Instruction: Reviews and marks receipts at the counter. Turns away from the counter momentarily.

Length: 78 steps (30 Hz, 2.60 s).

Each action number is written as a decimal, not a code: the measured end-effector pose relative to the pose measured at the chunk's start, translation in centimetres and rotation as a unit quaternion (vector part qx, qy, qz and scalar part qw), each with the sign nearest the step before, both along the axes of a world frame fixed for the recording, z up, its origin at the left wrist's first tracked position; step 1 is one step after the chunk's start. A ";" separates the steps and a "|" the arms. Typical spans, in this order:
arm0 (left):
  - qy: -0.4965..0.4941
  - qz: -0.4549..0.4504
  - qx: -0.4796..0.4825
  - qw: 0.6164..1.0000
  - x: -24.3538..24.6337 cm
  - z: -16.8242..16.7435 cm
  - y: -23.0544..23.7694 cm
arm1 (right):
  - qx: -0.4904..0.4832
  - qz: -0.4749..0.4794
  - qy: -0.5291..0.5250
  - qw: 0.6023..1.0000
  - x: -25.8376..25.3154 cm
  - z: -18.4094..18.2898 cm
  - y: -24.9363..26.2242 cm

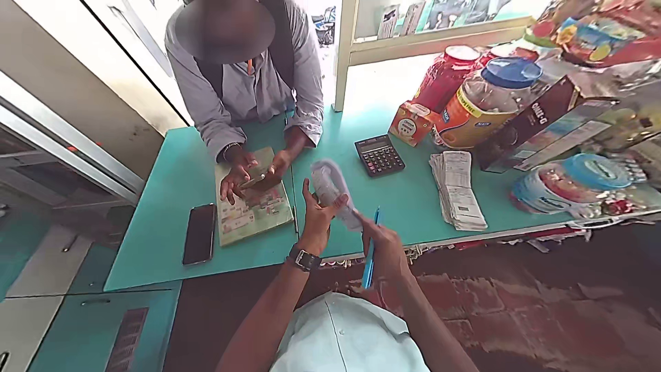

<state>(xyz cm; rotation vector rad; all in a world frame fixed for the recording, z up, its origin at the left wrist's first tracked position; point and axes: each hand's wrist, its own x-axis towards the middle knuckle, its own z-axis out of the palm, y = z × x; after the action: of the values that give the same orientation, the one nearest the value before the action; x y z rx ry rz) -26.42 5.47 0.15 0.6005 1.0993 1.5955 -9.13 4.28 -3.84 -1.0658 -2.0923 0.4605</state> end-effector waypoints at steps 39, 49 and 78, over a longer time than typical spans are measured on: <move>0.259 -0.387 -0.011 0.885 -9.0 4.2 -4.2 | -0.289 0.200 0.140 0.926 2.7 5.7 8.3; 0.373 -0.191 -0.052 0.907 -6.0 1.3 -3.6 | 0.096 0.043 -0.175 0.979 0.5 11.7 3.8; -0.091 -0.039 0.055 0.994 -3.1 -0.2 -3.2 | 0.191 -0.008 0.012 0.981 -3.4 0.6 -7.0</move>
<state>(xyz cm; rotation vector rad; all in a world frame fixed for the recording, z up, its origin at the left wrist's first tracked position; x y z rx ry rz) -29.48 2.30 -0.01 0.5523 0.8481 1.6163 -12.52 -2.70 -3.20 -0.8438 -2.0419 0.0543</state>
